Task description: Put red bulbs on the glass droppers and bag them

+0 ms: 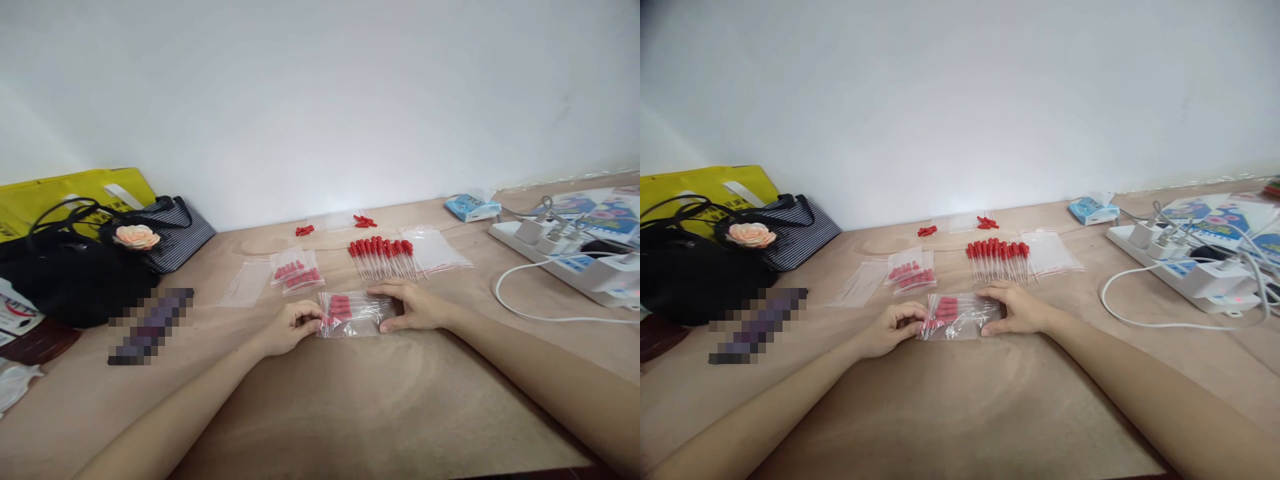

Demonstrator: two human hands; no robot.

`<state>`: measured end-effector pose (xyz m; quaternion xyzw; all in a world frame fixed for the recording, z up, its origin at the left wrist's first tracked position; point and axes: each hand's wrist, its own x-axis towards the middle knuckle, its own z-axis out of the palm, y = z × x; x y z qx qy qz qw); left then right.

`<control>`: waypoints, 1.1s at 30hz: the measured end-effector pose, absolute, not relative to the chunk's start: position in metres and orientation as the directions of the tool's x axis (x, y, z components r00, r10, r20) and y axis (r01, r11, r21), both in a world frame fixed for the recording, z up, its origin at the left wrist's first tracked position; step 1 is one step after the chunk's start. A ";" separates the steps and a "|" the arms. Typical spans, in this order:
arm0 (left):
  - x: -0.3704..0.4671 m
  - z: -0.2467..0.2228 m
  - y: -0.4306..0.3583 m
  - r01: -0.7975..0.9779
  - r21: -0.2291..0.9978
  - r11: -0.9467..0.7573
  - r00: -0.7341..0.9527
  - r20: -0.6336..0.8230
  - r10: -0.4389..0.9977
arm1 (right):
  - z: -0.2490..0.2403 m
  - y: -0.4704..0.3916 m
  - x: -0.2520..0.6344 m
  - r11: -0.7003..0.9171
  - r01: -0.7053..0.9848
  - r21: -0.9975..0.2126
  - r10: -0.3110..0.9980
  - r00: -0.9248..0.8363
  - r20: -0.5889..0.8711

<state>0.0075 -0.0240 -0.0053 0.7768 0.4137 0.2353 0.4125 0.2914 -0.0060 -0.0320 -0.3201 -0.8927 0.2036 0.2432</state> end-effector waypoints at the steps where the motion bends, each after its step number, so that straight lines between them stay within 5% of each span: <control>1: 0.008 -0.005 -0.025 0.461 0.830 -0.313 0.538 0.019 0.843 | -0.032 -0.006 0.291 0.712 0.473 -0.519 0.671 -0.676 0.305; 15: 0.008 -0.003 -0.021 0.425 0.758 -0.495 0.708 0.063 0.704 | -0.031 -0.006 0.291 0.717 0.470 -0.514 0.667 -0.678 0.310; 26: 0.018 -0.012 -0.030 0.672 0.655 -0.347 0.359 0.123 0.925 | -0.032 -0.006 0.291 0.708 0.477 -0.520 0.679 -0.664 0.314; 33: 0.021 -0.020 -0.025 0.669 0.649 -0.362 0.331 0.176 0.927 | -0.032 -0.006 0.291 0.718 0.462 -0.520 0.666 -0.674 0.321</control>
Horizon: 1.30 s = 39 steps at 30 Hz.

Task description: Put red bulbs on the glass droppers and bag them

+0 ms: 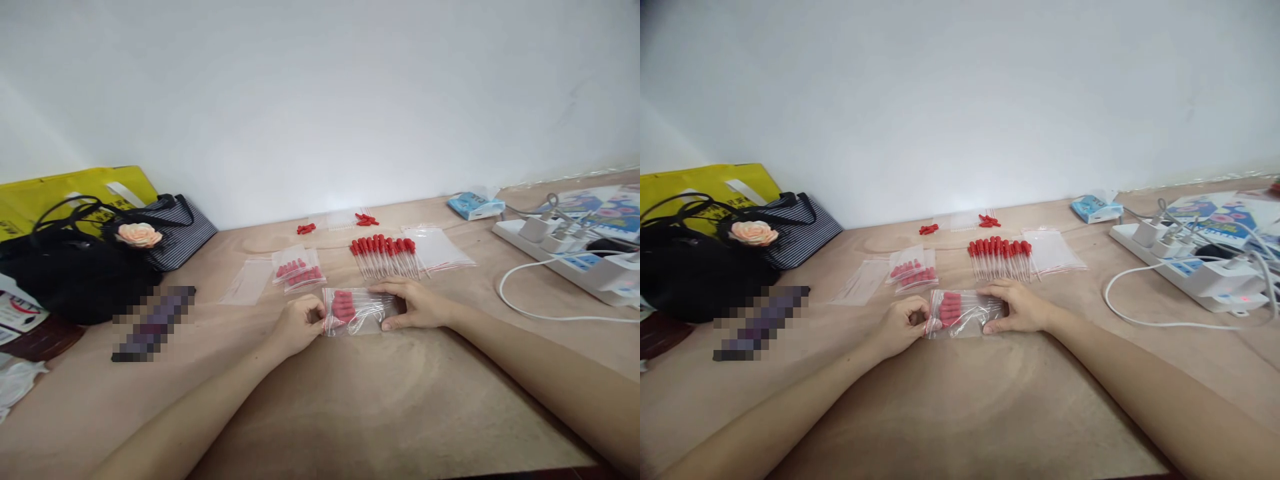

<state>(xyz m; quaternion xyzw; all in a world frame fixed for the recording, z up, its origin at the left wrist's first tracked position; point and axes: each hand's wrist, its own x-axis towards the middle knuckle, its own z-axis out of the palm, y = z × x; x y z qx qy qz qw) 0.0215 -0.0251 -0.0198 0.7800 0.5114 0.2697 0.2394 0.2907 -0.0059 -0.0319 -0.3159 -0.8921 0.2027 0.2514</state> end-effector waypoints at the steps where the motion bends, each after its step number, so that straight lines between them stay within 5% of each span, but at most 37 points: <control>1: 0.020 -0.020 -0.023 0.651 0.691 -0.314 0.300 0.146 0.943 | -0.032 -0.006 0.291 0.719 0.462 -0.519 0.665 -0.675 0.320; 7: 0.017 -0.016 -0.005 0.418 0.907 -0.054 0.141 -0.006 0.990 | -0.032 -0.006 0.291 0.720 0.463 -0.517 0.663 -0.679 0.316; 17: 0.047 -0.001 0.014 0.677 0.735 -0.045 0.325 -0.243 0.914 | -0.030 -0.006 0.290 0.729 0.459 -0.507 0.655 -0.684 0.321; 24: 0.034 0.006 0.009 0.516 0.856 -0.026 0.486 -0.267 0.832 | -0.031 -0.006 0.290 0.737 0.461 -0.495 0.648 -0.691 0.321; 28: 0.016 0.017 0.003 0.374 0.924 -0.075 0.514 -0.139 0.846 | -0.032 -0.006 0.290 0.740 0.473 -0.479 0.648 -0.693 0.317; 33: 0.000 0.035 0.012 0.292 0.956 0.006 0.304 -0.099 0.948 | -0.032 -0.008 0.290 0.733 0.481 -0.481 0.659 -0.678 0.326; 39: -0.002 0.029 0.058 0.112 0.993 0.037 -0.240 -0.009 0.971 | -0.032 -0.006 0.290 0.742 0.467 -0.482 0.641 -0.705 0.304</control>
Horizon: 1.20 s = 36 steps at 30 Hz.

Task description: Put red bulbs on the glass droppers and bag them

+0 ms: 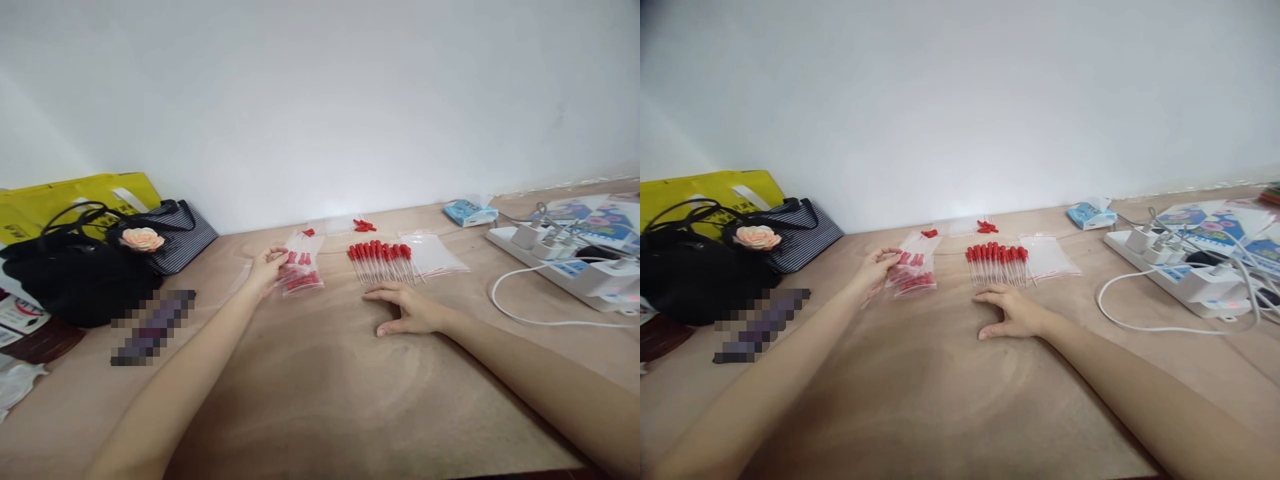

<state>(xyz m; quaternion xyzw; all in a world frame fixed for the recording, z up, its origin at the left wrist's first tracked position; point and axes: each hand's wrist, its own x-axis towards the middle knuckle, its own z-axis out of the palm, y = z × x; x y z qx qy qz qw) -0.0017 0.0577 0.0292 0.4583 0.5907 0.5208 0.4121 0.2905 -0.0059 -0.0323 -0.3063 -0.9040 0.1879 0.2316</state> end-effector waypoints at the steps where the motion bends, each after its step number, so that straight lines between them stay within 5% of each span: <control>1: -0.001 0.026 0.064 0.121 0.992 0.042 -0.265 -0.009 0.964 | -0.032 -0.006 0.290 0.740 0.469 -0.482 0.643 -0.705 0.301; 10: -0.015 0.005 0.056 0.418 0.906 0.061 -0.290 0.070 0.955 | -0.032 -0.006 0.291 0.731 0.480 -0.485 0.652 -0.702 0.288; 14: -0.047 0.002 0.043 0.862 0.496 0.104 -0.292 0.319 0.902 | -0.032 -0.006 0.291 0.735 0.466 -0.492 0.647 -0.700 0.303; 18: -0.082 -0.003 0.047 0.931 0.232 0.283 -0.340 0.263 0.903 | -0.032 -0.006 0.291 0.731 0.473 -0.492 0.653 -0.696 0.299; 24: -0.107 -0.011 0.055 0.931 0.233 0.280 -0.328 0.197 0.924 | -0.034 -0.006 0.291 0.729 0.471 -0.496 0.654 -0.693 0.304; 36: -0.116 0.000 0.046 0.894 0.370 0.253 -0.408 0.435 0.803 | -0.033 -0.007 0.291 0.730 0.472 -0.494 0.654 -0.692 0.306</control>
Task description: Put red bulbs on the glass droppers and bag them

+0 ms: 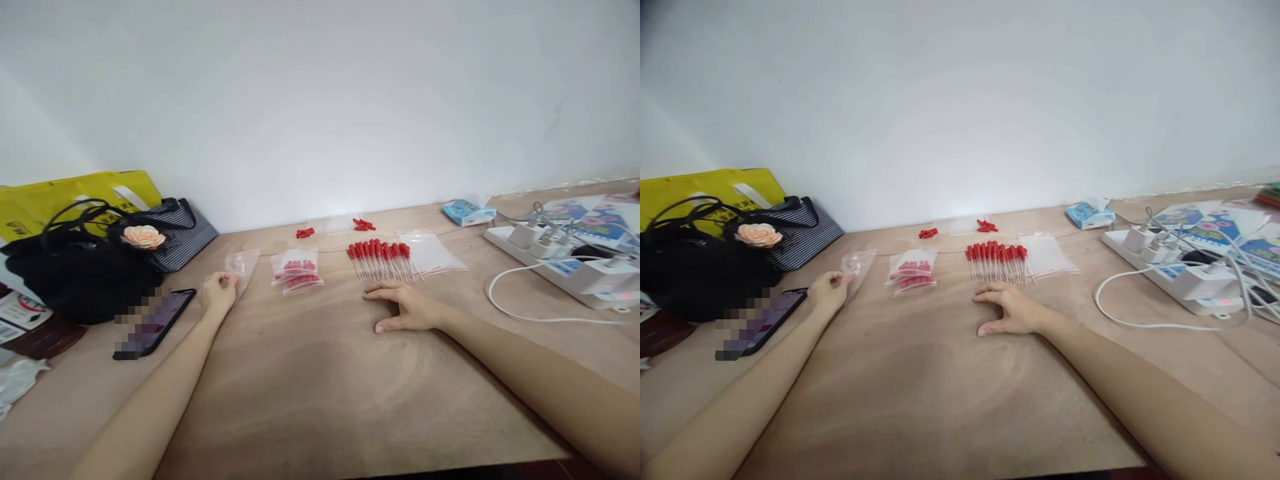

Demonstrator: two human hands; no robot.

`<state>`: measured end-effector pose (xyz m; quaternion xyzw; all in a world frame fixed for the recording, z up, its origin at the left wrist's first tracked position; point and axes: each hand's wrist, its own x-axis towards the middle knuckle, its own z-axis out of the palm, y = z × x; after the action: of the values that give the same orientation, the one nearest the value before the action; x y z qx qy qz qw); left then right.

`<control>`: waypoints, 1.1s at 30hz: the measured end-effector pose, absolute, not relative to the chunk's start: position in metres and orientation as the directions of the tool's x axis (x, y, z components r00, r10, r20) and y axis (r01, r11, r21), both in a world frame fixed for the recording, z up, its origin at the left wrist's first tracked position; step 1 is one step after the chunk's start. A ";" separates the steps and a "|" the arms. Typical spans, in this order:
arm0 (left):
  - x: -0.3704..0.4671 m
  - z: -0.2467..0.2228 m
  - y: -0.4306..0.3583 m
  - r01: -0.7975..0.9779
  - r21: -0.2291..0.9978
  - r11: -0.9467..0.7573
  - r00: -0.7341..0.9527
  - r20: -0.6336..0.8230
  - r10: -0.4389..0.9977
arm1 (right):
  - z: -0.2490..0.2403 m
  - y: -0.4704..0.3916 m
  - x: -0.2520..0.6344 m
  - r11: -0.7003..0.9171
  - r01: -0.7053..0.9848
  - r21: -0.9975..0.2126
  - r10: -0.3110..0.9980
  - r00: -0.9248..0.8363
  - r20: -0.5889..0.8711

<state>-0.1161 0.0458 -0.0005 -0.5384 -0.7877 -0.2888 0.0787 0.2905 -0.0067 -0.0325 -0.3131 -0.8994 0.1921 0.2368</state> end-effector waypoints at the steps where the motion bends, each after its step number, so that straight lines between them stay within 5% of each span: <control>1: -0.116 0.004 0.042 0.892 0.414 0.179 -0.379 0.472 0.796 | -0.033 -0.007 0.291 0.730 0.472 -0.495 0.654 -0.692 0.305; 5: -0.090 0.024 0.018 0.847 0.500 -0.180 -0.104 0.489 0.866 | -0.033 -0.006 0.290 0.734 0.466 -0.494 0.649 -0.696 0.308; 7: -0.061 0.027 0.004 0.742 0.540 -0.398 0.208 0.379 0.901 | -0.033 -0.005 0.290 0.740 0.461 -0.490 0.643 -0.699 0.313; 11: -0.001 0.016 -0.014 0.585 0.528 -0.615 0.607 0.218 0.764 | -0.031 -0.007 0.290 0.754 0.451 -0.477 0.628 -0.707 0.325; 28: 0.018 -0.018 -0.009 0.578 0.553 -0.600 0.582 0.235 0.778 | -0.028 -0.020 0.277 0.874 0.337 -0.351 0.485 -0.648 0.587; 33: 0.020 -0.016 -0.009 0.595 0.483 -0.643 0.644 0.193 0.741 | -0.029 -0.019 0.277 0.869 0.368 -0.330 0.493 -0.703 0.513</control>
<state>0.0195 -0.0091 -0.0164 -0.8861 -0.3767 -0.1903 -0.1916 0.2767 -0.0195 -0.0292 -0.2347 -0.9170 0.1017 0.3060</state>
